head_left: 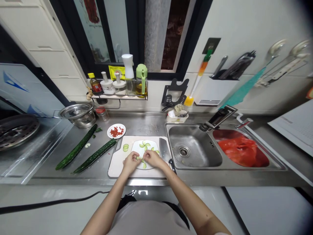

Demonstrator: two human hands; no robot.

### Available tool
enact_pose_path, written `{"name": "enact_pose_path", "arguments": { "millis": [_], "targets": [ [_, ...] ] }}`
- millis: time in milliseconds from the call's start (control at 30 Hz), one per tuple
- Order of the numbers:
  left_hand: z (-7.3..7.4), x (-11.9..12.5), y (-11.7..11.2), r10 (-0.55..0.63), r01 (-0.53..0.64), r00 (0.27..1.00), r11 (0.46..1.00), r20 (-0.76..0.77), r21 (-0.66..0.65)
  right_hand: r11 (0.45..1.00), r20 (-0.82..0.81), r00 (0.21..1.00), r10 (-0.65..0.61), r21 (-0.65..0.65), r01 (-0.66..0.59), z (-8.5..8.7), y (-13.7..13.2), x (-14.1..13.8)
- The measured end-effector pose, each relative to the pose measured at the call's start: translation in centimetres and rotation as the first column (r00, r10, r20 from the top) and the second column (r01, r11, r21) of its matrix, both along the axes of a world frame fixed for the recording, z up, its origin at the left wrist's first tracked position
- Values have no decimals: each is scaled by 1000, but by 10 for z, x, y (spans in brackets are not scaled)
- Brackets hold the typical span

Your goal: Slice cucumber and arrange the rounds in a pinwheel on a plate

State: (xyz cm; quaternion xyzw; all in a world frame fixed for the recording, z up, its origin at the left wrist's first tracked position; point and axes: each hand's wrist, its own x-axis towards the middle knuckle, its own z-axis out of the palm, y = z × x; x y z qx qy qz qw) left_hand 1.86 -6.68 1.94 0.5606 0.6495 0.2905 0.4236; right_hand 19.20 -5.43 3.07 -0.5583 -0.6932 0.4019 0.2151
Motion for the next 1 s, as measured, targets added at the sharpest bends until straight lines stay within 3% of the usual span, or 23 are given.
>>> {"name": "enact_pose_path", "arguments": {
  "millis": [100,300,567,1000],
  "targets": [
    [6,-1,-6,-85,80,970,996,-227,-31,999,89,996,33,-2,-33,3,-5,0],
    [9,5,-13,-168,165,902,985,-397,-41,996,264,960,90,-4,-92,14,-11,-4],
    [4,11,-16,-195,214,834,977,-516,-23,989,443,886,140,-24,-144,12,-11,-9],
    [6,11,-14,-200,223,811,974,-550,-25,991,477,873,106,21,-132,2,-8,-8]
  ]
}}
